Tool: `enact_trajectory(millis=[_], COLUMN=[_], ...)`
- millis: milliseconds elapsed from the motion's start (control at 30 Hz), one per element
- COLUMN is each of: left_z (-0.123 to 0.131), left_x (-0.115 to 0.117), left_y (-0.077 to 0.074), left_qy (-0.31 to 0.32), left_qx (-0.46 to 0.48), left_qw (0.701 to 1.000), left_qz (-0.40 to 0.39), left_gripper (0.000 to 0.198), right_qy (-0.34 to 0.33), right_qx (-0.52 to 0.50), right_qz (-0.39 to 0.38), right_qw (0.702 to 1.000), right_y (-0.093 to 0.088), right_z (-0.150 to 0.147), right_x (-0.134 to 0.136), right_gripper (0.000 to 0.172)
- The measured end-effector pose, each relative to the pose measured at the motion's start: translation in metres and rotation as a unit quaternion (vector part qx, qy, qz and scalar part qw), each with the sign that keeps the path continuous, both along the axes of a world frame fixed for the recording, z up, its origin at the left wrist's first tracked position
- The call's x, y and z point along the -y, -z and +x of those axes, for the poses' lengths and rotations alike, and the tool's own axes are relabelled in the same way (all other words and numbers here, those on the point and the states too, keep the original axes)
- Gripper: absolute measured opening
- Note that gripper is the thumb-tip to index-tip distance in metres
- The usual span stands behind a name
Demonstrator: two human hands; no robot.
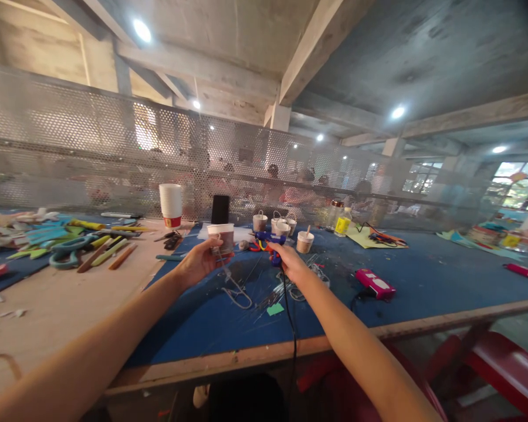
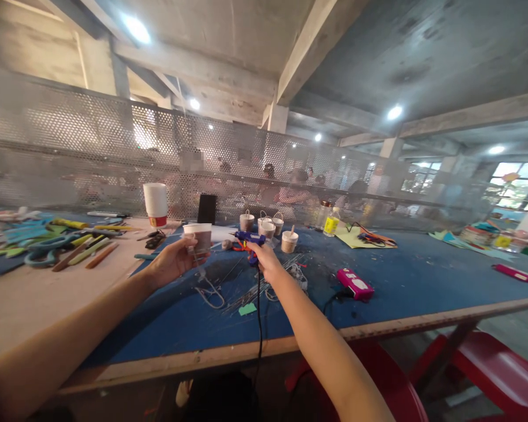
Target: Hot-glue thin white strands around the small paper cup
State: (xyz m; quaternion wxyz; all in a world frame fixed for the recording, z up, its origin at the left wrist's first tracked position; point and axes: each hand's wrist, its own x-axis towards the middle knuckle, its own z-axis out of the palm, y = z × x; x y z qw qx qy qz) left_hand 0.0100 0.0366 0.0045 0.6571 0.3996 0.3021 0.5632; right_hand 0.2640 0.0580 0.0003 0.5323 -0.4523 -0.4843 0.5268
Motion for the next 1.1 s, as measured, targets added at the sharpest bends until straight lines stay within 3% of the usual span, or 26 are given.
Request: enact_trajectory(millis=[133, 267, 500, 767, 933, 1000, 1100], left_z=[0.001, 0.001, 0.002, 0.003, 0.004, 0.005, 0.006], left_x=[0.002, 0.002, 0.001, 0.004, 0.007, 0.007, 0.007], left_y=[-0.002, -0.002, -0.002, -0.001, -0.001, -0.001, -0.001], left_qy=[-0.003, 0.001, 0.011, 0.037, 0.049, 0.053, 0.053], left_qx=[0.007, 0.024, 0.02, -0.005, -0.032, -0.038, -0.05], left_qw=[1.0, 0.999, 0.999, 0.998, 0.997, 0.996, 0.994], left_qz=[0.01, 0.024, 0.027, 0.045, 0.058, 0.066, 0.081], left_gripper=[0.024, 0.025, 0.028, 0.029, 0.033, 0.035, 0.037], right_qy=[-0.001, 0.046, 0.063, 0.095, 0.12, 0.14, 0.131], right_qx=[0.042, 0.177, 0.388, 0.536, 0.576, 0.582, 0.513], right_qz=[-0.024, 0.01, 0.056, 0.051, 0.063, 0.102, 0.215], right_qw=[0.999, 0.983, 0.918, 0.837, 0.806, 0.794, 0.82], right_y=[0.004, 0.01, 0.021, 0.016, 0.015, 0.013, 0.005], right_z=[0.007, 0.015, 0.026, 0.023, 0.019, 0.015, 0.003], right_x=[-0.005, -0.01, -0.019, -0.016, -0.008, -0.005, 0.001], right_gripper=[0.025, 0.03, 0.033, 0.037, 0.033, 0.031, 0.024])
